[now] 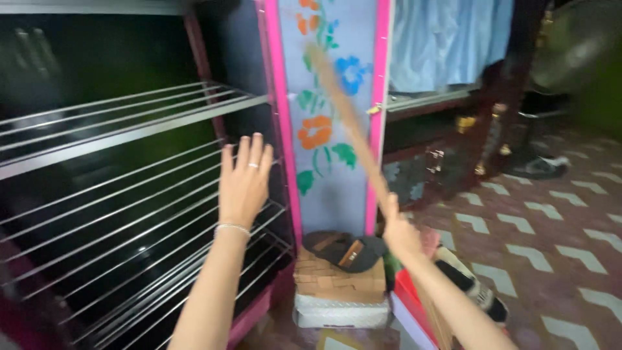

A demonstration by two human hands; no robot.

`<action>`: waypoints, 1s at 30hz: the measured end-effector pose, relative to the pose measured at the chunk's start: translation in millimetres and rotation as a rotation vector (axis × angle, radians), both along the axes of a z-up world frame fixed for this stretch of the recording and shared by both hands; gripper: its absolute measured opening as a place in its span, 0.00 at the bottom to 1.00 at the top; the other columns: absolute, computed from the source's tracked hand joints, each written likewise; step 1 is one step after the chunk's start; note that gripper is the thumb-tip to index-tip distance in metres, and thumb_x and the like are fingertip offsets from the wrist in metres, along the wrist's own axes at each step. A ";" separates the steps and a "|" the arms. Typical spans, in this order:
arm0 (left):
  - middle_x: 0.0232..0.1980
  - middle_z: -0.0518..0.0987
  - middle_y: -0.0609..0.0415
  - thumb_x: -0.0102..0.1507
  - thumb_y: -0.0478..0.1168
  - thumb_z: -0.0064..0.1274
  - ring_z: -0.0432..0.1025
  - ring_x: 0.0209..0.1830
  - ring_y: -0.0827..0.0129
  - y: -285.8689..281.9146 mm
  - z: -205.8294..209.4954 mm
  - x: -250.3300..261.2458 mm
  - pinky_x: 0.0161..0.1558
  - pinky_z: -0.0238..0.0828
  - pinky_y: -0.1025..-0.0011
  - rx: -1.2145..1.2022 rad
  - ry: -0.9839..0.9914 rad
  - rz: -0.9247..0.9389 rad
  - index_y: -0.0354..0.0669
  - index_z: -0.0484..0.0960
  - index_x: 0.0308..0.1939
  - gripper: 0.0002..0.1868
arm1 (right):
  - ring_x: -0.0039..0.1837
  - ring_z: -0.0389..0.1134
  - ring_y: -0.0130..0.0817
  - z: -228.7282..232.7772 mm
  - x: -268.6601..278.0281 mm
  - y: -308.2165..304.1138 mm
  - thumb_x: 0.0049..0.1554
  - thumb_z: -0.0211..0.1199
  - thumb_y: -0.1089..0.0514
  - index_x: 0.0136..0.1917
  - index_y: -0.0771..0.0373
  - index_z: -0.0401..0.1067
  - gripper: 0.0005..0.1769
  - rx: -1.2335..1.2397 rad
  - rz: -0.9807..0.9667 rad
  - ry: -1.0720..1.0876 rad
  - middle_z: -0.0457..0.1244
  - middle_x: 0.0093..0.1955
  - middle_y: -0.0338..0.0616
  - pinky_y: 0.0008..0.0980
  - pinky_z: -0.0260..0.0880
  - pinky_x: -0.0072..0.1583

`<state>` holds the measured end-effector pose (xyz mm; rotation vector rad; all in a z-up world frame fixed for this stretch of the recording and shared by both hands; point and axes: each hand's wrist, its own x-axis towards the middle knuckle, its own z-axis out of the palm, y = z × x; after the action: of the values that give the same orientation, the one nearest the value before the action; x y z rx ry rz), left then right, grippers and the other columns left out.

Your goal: The person sits on the floor and uses a broom to sweep dust and debris from the metal shelves of a pink shoe rack. They clean the bottom shelf, then the sides and upper shelves, and finally sweep the floor area beneath the rack.

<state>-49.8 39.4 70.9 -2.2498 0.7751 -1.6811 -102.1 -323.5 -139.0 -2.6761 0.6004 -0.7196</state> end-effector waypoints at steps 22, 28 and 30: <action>0.79 0.62 0.43 0.63 0.37 0.46 0.53 0.79 0.47 54.2 -29.8 37.4 0.75 0.43 0.39 -0.286 0.162 0.270 0.46 0.70 0.72 0.30 | 0.52 0.70 0.72 72.0 30.3 11.4 0.58 0.51 0.62 0.84 0.58 0.28 0.49 0.065 -0.056 -0.187 0.63 0.55 0.76 0.63 0.71 0.55; 0.80 0.60 0.46 0.63 0.39 0.46 0.51 0.80 0.54 70.5 9.6 37.3 0.75 0.39 0.41 -0.150 0.072 0.471 0.52 0.68 0.75 0.33 | 0.52 0.71 0.69 103.3 26.7 36.5 0.58 0.49 0.63 0.84 0.51 0.29 0.48 -0.129 0.055 -0.007 0.63 0.58 0.71 0.62 0.72 0.55; 0.81 0.60 0.46 0.60 0.40 0.47 0.51 0.80 0.56 75.0 34.7 34.9 0.75 0.38 0.42 -0.126 0.052 0.537 0.53 0.67 0.76 0.37 | 0.54 0.70 0.71 130.1 26.9 26.7 0.60 0.48 0.63 0.85 0.53 0.29 0.47 -0.007 0.006 -0.098 0.62 0.58 0.73 0.63 0.70 0.56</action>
<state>-14.9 114.4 105.6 -2.3109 0.0509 -1.4426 -75.2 -296.8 -8.9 -2.6296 0.5650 -0.8475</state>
